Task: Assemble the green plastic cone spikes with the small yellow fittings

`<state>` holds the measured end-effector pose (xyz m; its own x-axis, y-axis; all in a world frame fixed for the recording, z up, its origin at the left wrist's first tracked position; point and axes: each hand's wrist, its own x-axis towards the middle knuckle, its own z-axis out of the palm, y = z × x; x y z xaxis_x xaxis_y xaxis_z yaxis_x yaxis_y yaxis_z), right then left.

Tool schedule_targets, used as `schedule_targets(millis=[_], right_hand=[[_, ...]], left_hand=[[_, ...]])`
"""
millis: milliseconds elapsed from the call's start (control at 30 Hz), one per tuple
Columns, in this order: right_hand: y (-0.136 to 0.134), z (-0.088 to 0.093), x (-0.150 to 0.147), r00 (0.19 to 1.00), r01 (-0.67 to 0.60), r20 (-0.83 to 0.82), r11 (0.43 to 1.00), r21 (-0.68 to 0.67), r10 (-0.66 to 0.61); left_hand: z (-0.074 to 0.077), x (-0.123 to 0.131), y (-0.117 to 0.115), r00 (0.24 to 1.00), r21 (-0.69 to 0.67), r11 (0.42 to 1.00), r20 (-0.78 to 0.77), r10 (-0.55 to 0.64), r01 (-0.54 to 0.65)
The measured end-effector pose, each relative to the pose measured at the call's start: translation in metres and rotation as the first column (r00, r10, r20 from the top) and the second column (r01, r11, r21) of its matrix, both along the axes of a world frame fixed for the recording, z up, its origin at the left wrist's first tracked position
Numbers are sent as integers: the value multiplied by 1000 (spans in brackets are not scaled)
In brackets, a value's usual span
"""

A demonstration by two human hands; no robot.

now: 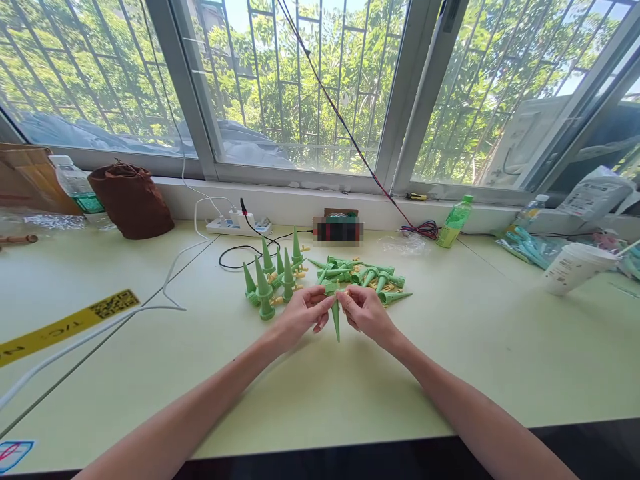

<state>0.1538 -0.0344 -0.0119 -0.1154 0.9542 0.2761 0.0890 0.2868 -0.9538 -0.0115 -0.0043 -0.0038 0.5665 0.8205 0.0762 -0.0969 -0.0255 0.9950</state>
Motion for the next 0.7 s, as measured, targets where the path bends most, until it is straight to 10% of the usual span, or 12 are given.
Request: schedule_targets(millis=[700], right_hand=[[-6, 8, 0, 971, 69, 218, 987, 144, -99]], left_hand=[[2, 1, -4, 998, -201, 978, 20, -53, 56]])
